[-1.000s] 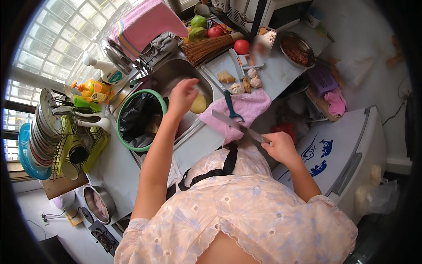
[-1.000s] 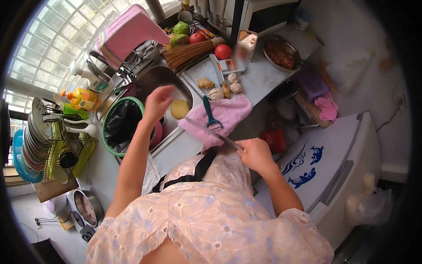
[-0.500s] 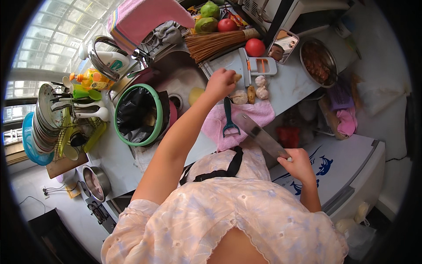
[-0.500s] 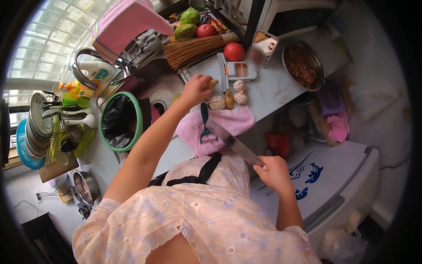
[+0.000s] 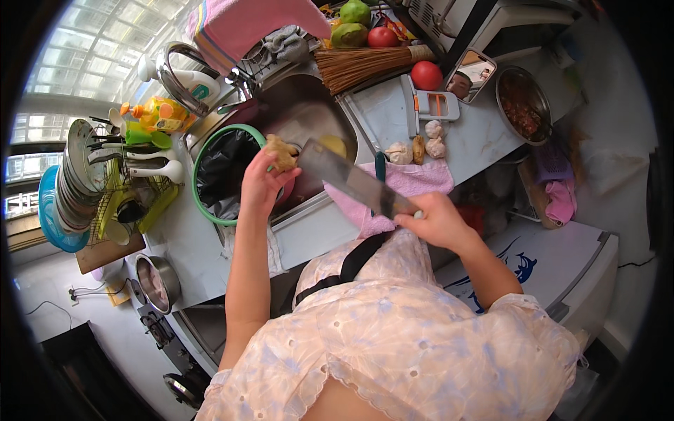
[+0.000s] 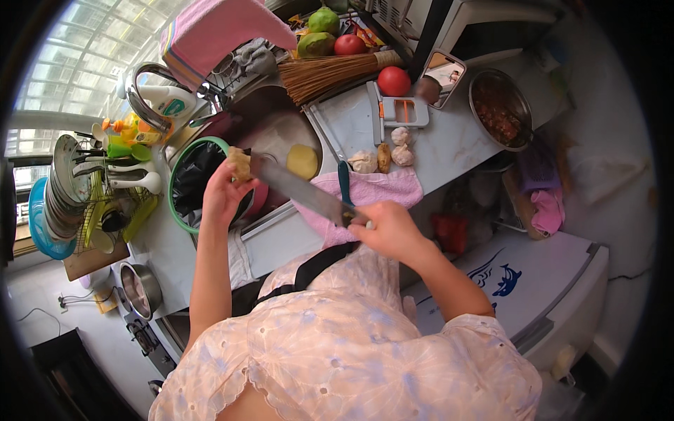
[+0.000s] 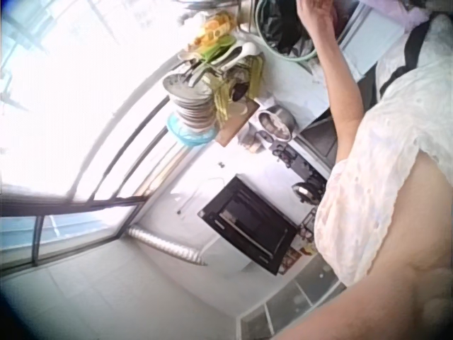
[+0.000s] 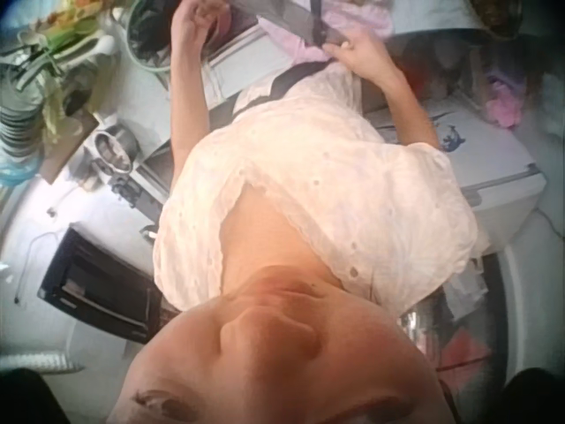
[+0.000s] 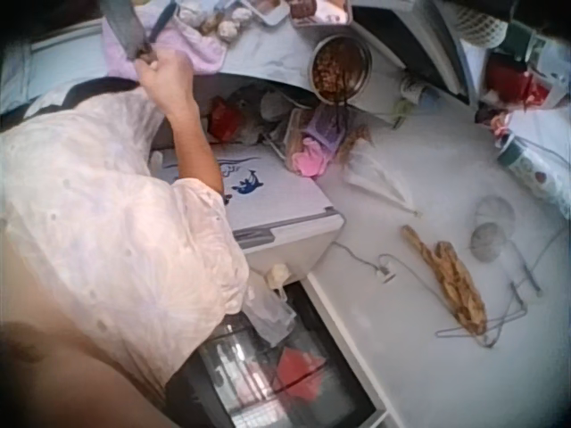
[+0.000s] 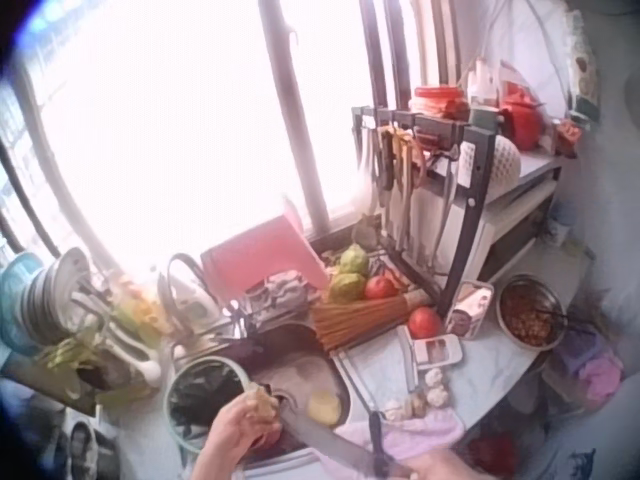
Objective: The person peels a potato and ginger over a bin with a knife, then washes them in a sink under running water.
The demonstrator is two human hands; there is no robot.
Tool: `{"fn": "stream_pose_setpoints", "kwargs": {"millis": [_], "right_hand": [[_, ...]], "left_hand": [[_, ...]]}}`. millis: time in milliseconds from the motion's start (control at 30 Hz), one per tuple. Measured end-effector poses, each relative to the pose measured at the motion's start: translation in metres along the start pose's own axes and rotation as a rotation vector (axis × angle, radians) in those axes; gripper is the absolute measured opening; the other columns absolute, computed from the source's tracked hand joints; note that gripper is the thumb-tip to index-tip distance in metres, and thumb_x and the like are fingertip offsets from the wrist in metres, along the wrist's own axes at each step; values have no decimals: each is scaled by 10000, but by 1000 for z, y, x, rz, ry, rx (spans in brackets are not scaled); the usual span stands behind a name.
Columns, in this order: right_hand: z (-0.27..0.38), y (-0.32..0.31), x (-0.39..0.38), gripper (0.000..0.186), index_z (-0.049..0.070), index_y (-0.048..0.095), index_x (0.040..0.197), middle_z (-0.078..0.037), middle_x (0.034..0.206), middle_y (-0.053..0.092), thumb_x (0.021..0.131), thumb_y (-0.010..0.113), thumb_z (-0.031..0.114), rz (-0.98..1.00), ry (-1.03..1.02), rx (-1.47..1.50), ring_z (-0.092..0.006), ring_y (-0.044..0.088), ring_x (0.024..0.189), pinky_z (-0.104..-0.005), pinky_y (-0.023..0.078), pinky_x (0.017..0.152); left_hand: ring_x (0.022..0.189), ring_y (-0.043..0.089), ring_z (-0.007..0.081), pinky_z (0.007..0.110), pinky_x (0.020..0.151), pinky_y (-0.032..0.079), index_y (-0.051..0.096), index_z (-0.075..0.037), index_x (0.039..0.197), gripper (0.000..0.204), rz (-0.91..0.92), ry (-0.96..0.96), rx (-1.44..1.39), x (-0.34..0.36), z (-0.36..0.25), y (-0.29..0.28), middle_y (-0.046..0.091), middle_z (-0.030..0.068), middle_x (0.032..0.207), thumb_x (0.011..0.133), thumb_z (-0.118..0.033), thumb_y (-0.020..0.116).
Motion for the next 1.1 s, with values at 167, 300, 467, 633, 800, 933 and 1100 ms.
{"fn": "stream_pose_setpoints", "kwargs": {"millis": [167,300,467,633,800,933,1100], "right_hand": [[-9,20,-25,202,24,644,791,-193,692,594,712,676,207,87,-23,-60,-343,590,629,-355,460,570],[-28,21,-55,197,36,644,795,-184,712,610,713,654,214,67,70,-72,-364,595,672,-404,465,588],[-51,17,-87,191,45,656,804,-160,723,632,711,634,211,-53,198,-37,-364,601,705,-432,473,621],[-76,13,-103,177,35,642,775,-169,729,632,714,625,200,-44,328,-39,-358,606,721,-434,471,640],[-86,14,-106,171,35,643,771,-165,744,637,712,625,194,-35,282,-74,-356,609,737,-441,475,656],[-81,13,-108,174,34,644,770,-161,747,640,709,627,196,-33,260,-55,-358,610,744,-447,479,664],[-77,11,-115,175,33,643,772,-169,745,636,704,625,193,-13,277,-100,-363,608,742,-451,480,668]], "left_hand": [[890,597,135,232,691,443,512,-50,1229,410,106,-71,437,53,24,37,632,64,1042,855,-194,596],[797,586,105,223,607,480,512,-51,1056,295,276,-51,576,107,59,89,597,38,899,822,-143,668],[783,593,209,336,582,522,524,-40,1046,344,181,330,1241,171,106,110,565,117,953,771,-136,706],[764,543,310,395,739,427,661,-71,800,319,306,886,1697,96,75,208,570,102,714,679,-355,740],[782,551,255,349,710,379,698,-73,634,491,380,691,2060,83,127,232,614,82,686,627,-564,691],[772,579,275,377,703,434,698,-51,663,378,305,375,1764,93,134,216,661,92,791,643,-428,722],[828,630,241,346,672,505,625,-26,839,237,402,42,864,79,98,197,658,106,881,723,-219,701]]}}
Point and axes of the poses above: each hand's wrist, its own x-axis towards the middle knuckle, its own y-axis out of the palm, z = x × y, the point moved 6 cm from there along x, towards the middle knuckle
